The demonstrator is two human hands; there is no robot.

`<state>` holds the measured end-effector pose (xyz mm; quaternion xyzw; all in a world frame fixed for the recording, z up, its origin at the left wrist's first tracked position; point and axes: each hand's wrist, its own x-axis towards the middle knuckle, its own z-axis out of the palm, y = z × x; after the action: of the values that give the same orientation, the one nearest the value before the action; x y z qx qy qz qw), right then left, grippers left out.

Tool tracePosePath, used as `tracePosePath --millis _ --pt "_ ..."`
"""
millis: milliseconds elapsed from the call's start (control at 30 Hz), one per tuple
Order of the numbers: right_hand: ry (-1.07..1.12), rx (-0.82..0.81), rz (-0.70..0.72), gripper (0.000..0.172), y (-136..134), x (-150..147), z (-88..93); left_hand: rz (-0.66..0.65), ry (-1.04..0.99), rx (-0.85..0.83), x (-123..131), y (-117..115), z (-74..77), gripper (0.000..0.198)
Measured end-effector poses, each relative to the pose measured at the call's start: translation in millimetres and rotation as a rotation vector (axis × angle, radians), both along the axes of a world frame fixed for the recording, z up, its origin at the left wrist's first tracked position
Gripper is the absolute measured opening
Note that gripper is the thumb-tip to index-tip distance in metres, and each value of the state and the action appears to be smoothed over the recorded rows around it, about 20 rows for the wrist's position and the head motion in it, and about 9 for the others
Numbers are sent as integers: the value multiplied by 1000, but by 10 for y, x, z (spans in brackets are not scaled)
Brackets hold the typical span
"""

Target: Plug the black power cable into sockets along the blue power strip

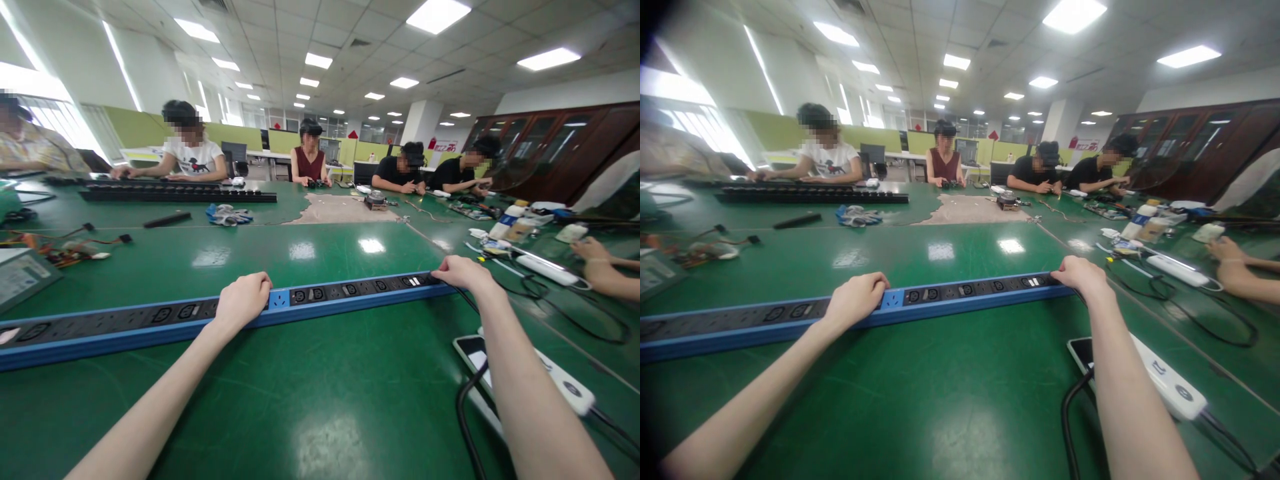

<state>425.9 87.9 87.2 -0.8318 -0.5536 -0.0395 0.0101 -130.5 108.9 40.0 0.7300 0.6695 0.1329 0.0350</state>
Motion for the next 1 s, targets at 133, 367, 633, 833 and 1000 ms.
tracePosePath --millis 133,367,633,833,1000 --pt "23 -63 70 42 22 28 8 0 1 2 -4 6 -12 39" --pt "64 228 -23 61 -203 240 382 -1 11 0 -6 18 -28 40" --pt "7 74 -67 51 -245 350 214 5 9 -10 -14 27 -32 41" --pt "15 126 -55 52 -186 421 28 -3 11 -2 -4 31 -33 40" --pt "25 134 -2 47 -135 500 -39 -1 6 -7 -9 21 -30 40"
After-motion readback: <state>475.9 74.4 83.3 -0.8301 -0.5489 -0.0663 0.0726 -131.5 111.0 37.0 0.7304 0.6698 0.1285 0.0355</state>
